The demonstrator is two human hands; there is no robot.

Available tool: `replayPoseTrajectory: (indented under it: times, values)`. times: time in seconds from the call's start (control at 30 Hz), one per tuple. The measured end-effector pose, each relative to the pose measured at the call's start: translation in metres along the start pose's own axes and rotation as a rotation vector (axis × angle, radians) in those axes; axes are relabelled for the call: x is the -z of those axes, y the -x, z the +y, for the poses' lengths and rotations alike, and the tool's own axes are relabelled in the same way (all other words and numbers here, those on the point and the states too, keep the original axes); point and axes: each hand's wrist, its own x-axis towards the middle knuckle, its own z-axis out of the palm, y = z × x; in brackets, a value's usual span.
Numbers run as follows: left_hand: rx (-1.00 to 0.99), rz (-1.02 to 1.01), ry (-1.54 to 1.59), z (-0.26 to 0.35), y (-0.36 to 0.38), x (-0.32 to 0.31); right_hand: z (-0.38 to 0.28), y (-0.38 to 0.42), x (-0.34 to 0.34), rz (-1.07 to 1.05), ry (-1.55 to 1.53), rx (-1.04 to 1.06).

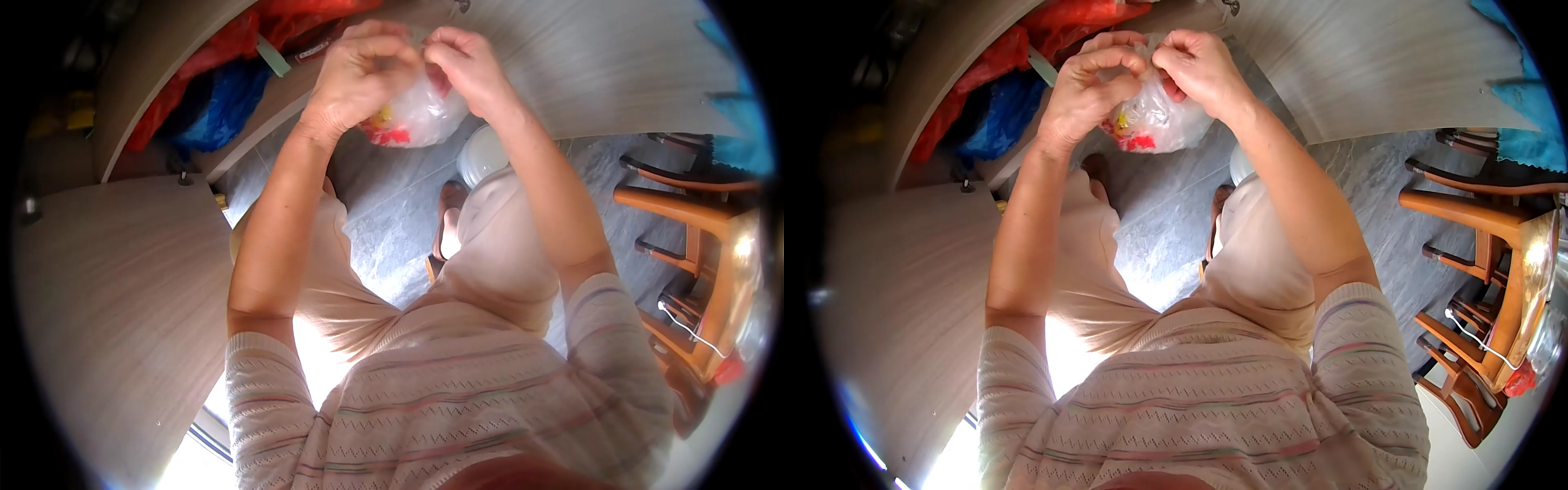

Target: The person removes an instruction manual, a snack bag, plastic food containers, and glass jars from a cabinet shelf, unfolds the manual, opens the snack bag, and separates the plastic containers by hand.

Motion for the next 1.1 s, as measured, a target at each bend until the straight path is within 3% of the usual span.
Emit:
replayPoseTrajectory:
  times: [0.13,0.23,0.27,0.3,0.37,0.47,0.53,0.7,0.8,1.03,1.1]
  values:
    - [0.182,-0.117,0.404,0.001,0.002,0.012,-0.008,0.003,-0.005,0.019,-0.130,-0.102]
    - [0.164,-0.230,0.479,0.005,0.008,0.026,-0.001,-0.003,0.000,0.149,-0.156,-0.072]
    - [0.124,-0.249,0.464,0.006,0.007,0.030,0.011,-0.008,0.009,0.107,-0.115,0.005]
    - [0.221,-0.229,0.439,0.007,0.006,0.034,0.008,-0.011,0.009,0.128,-0.130,-0.029]
    - [0.190,-0.037,0.648,0.004,0.002,0.034,0.002,-0.005,0.010,0.084,-0.167,-0.075]
    - [0.203,0.053,0.298,-0.001,-0.001,0.037,0.008,-0.006,0.014,-0.040,0.052,0.048]
    - [0.045,0.058,-0.016,-0.005,-0.002,0.028,0.012,-0.007,0.017,-0.082,0.119,0.121]
    - [-0.109,0.060,-0.567,0.007,0.006,0.007,0.005,-0.001,0.007,-0.114,0.006,0.122]
    - [0.008,-0.001,-0.651,0.004,0.005,0.004,0.000,-0.004,0.003,-0.154,0.001,0.159]
    - [-0.062,0.138,-0.502,-0.005,0.005,0.002,0.005,0.000,0.003,-0.181,0.169,0.256]
    - [-0.040,0.147,-0.494,-0.008,0.002,0.011,0.016,-0.007,0.011,-0.168,0.095,0.181]
